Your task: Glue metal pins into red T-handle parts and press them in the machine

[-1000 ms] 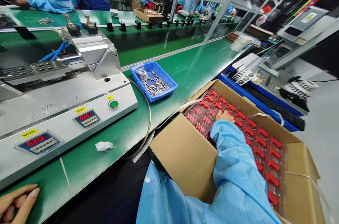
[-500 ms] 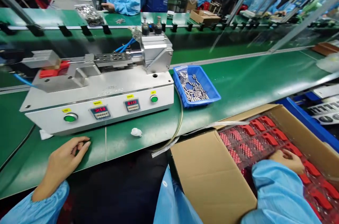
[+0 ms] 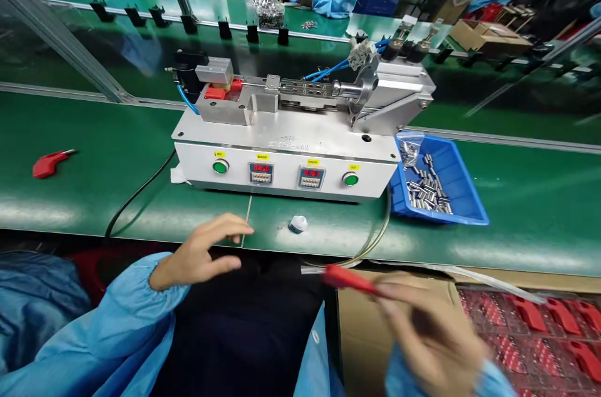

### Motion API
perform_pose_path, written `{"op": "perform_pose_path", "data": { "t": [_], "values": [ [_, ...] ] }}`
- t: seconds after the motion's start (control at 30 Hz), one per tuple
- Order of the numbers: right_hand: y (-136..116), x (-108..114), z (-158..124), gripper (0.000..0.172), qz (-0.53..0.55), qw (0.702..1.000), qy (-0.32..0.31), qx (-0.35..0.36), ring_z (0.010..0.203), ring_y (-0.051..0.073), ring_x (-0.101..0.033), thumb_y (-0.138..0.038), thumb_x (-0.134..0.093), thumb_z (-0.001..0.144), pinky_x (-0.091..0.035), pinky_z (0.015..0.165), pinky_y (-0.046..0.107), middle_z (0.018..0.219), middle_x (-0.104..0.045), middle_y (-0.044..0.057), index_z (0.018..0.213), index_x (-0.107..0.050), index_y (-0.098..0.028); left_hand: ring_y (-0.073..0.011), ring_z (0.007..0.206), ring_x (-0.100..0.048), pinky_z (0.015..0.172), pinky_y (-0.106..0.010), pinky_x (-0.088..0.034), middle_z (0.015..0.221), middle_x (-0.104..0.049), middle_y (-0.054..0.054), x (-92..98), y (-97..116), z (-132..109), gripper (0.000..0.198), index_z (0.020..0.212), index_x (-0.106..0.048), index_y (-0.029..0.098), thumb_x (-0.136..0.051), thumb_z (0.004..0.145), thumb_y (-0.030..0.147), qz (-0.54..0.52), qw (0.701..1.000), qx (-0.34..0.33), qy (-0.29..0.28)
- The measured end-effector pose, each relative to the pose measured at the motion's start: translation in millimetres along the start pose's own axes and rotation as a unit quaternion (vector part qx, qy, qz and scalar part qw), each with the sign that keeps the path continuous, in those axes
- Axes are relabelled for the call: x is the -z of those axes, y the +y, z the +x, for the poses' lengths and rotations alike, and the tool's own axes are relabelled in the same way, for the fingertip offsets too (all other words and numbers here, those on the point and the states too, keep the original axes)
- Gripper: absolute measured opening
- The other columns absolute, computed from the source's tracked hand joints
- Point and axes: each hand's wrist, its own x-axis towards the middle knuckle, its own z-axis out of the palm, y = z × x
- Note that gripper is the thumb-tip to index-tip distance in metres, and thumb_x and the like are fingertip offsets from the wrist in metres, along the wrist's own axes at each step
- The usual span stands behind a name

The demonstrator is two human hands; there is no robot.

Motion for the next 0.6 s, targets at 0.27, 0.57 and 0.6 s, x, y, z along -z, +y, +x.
{"op": "perform_pose_path", "data": {
  "t": [0.27,0.57,0.6],
  "values": [
    [-40,-121,11,0.018,0.182,0.969,-0.127,0.113,0.070,0.020,-0.072,-0.018,-0.070,0.097,-0.062,0.066,0.034,0.080,-0.075,0.003,0.111,-0.076,-0.027,-0.0180,0.078,-0.069,0.076,-0.029,-0.059,0.093,-0.075,-0.008,-12.6,15,-14,0.025,0.118,-0.070,0.016,-0.054,0.108,0.033,-0.049,0.997,-0.004,-0.059],
    [33,-161,24,0.036,0.050,0.998,-0.029,-0.040,0.113,0.029,-0.069,-0.041,-0.079,0.088,-0.063,0.091,0.045,0.124,-0.068,0.013,0.119,-0.071,-0.025,-0.0124,0.062,-0.053,0.059,-0.023,-0.048,0.078,-0.068,0.000,-7.4,-42,3,0.027,0.111,-0.074,0.017,-0.063,0.096,0.037,-0.062,0.977,0.205,-0.002],
    [35,-165,26,0.028,0.052,0.997,-0.045,-0.040,0.117,0.030,-0.068,-0.042,-0.077,0.090,-0.061,0.096,0.047,0.125,-0.069,0.013,0.112,-0.072,-0.025,-0.0121,0.061,-0.053,0.058,-0.022,-0.047,0.078,-0.068,0.000,-8.7,-46,5,0.028,0.111,-0.074,0.017,-0.063,0.096,0.037,-0.065,0.975,0.213,-0.008]
  ]
}}
